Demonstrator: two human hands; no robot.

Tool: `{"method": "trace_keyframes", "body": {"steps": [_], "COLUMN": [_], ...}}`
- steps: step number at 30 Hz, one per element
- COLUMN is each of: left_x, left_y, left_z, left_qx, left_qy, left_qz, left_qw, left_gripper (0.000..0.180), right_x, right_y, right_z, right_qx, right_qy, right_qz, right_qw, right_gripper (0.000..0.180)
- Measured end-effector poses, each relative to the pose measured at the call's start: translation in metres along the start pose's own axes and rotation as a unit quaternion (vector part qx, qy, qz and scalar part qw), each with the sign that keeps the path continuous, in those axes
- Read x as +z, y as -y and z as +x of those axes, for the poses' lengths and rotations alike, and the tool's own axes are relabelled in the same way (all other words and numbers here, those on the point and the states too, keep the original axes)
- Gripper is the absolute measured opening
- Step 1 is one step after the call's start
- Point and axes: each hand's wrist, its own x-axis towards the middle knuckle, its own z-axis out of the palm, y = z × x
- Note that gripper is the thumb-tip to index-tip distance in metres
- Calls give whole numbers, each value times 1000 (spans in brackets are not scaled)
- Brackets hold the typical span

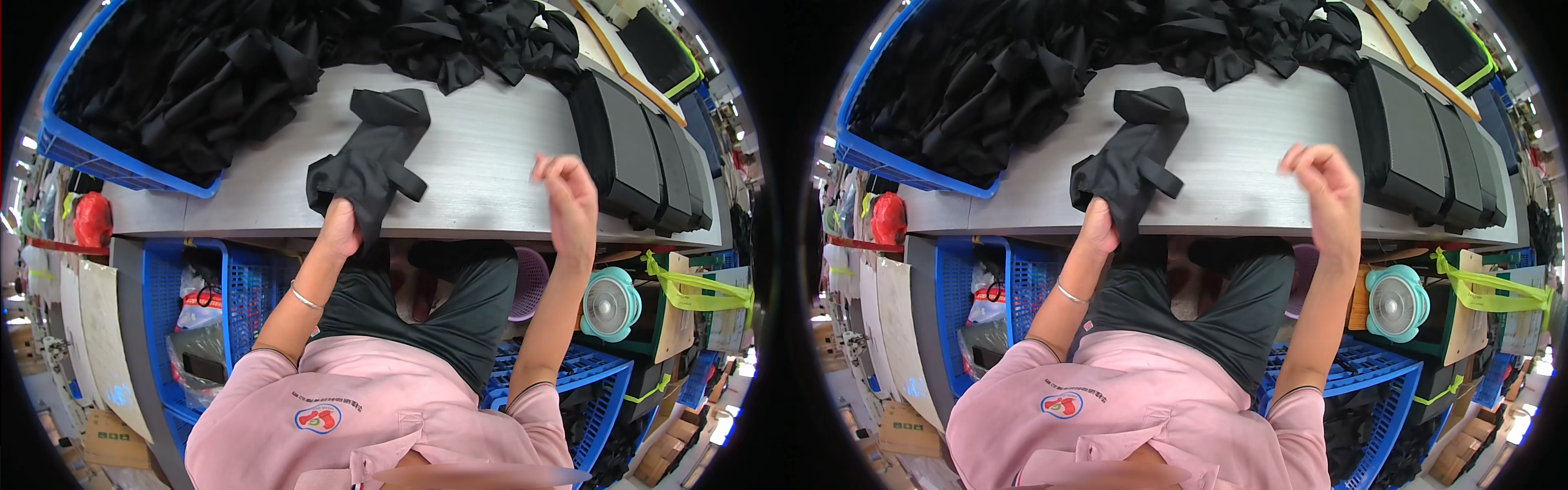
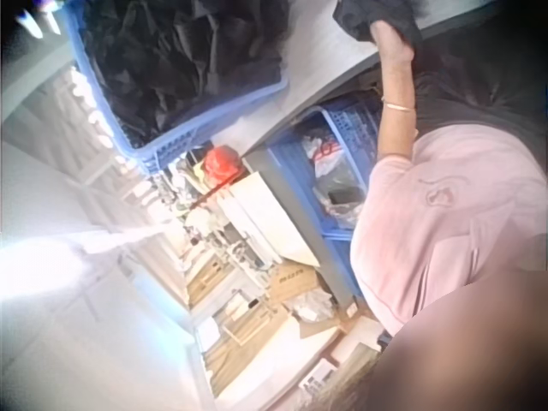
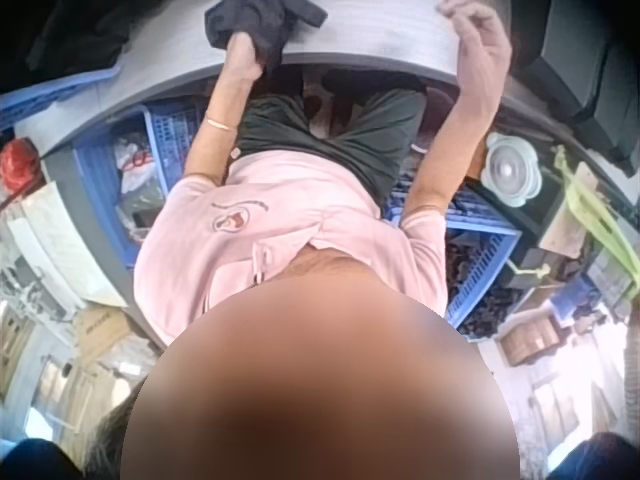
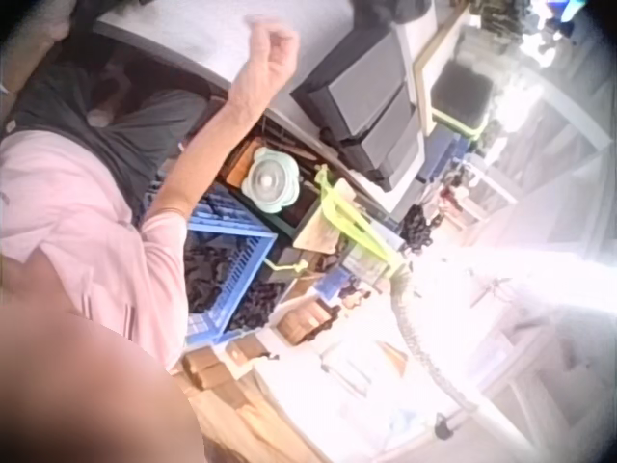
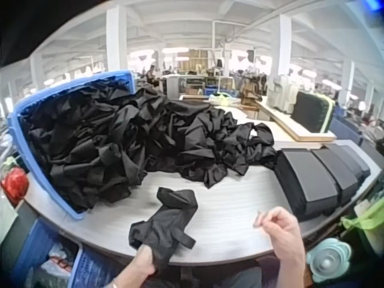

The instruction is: The person is inspecting and folding black textile components, possibly parts for bags or sports equipment, at an assembly station.

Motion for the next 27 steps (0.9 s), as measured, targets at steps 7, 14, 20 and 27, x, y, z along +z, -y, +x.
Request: {"method": "trace_keyframes", "body": {"steps": [7,14,20,27], "left_x": [28,33,51,63], "left_y": [22,33,8,-35], "left_z": [-33,-73,-75,-60], "left_qx": [50,14,-51,144], "left_qy": [21,9,156,76], "left_qz": [22,110,320,356], "left_qw": [998,994,933,920], "left_gripper": [36,40,53,33], "right_x": [39,120,114,46], "right_y": [-15,-61,-67,-46], "right_z": [-15,-75,-66,-59], "right_qx": [134,183,197,247], "right_qy": [22,115,-70,-79], "right_qz": [-49,-138,83,202], "right_qw": [990,967,974,944], "right_gripper": [9,50,22,45]}}
